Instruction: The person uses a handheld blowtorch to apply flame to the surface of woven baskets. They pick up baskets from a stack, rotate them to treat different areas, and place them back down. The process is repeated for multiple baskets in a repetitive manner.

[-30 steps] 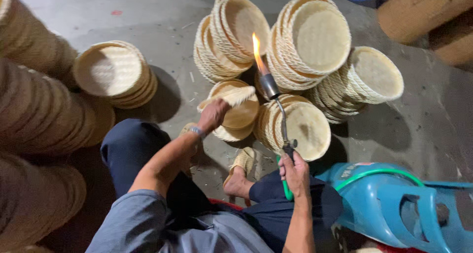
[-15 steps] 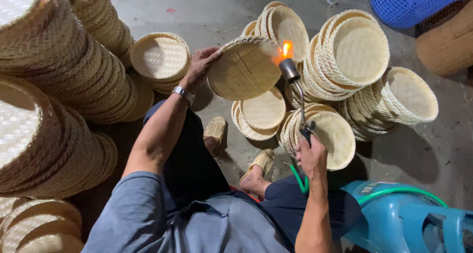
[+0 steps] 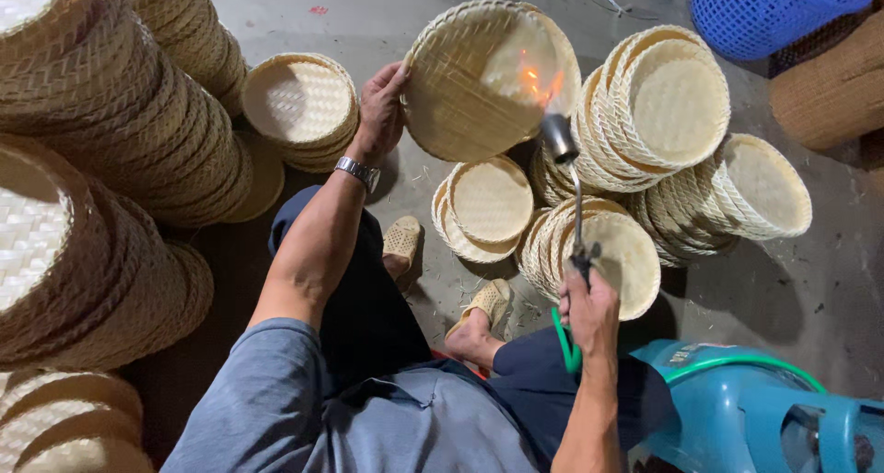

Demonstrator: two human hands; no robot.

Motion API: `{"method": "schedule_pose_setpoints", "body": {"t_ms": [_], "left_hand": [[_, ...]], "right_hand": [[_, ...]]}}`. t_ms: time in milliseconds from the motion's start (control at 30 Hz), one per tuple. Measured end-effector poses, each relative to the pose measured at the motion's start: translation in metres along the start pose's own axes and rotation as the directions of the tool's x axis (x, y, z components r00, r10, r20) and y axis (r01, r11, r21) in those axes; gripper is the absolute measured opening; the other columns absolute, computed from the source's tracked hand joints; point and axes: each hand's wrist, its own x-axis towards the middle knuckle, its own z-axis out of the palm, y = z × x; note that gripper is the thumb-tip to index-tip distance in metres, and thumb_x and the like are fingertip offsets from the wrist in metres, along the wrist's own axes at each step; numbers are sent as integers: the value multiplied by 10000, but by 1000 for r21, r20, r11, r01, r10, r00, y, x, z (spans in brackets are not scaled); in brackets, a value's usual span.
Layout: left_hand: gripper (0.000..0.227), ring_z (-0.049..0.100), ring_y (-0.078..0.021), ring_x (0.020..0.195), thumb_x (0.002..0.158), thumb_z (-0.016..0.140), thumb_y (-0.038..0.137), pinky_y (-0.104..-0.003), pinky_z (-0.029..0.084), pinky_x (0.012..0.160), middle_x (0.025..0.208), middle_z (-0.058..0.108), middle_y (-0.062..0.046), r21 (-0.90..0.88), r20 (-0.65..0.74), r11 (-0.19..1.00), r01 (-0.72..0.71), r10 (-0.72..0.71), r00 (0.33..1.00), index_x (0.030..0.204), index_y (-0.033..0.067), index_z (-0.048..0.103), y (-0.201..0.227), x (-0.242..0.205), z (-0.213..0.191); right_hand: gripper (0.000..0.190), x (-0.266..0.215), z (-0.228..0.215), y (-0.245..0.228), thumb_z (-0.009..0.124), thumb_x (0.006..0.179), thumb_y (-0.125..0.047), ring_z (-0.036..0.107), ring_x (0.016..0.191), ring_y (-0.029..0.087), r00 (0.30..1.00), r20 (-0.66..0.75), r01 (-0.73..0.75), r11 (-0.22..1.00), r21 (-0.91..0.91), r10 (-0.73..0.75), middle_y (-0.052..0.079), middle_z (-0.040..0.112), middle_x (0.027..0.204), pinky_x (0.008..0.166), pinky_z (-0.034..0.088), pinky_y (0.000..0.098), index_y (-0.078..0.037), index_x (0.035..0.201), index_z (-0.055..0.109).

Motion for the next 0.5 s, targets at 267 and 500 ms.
{"method": "schedule_pose_setpoints", "body": {"t_ms": [267, 500], "left_hand": [[326, 678, -150, 1018, 1047, 640, 171, -297, 551, 929, 1152, 748, -102, -102, 0, 995, -9, 9, 1000, 1265, -68, 679, -20, -3, 8], [352, 681, -140, 1032, 1028, 643, 176, -289, 555, 939, 1179, 750, -105, -70, -7, 998, 5, -6, 1000, 1284, -64, 671, -16, -7, 9]], "right_hand": [[363, 10, 24, -8, 629, 990, -369, 538, 496, 69, 986, 106, 133, 991, -3, -132, 4, 606, 645, 427, 453, 259, -31, 862, 658], [354, 15, 29, -41, 629, 988, -382, 547, 498, 78, 983, 84, 171, 979, -107, -163, 22, 640, 661, 426, 446, 272, -44, 902, 682]]}}
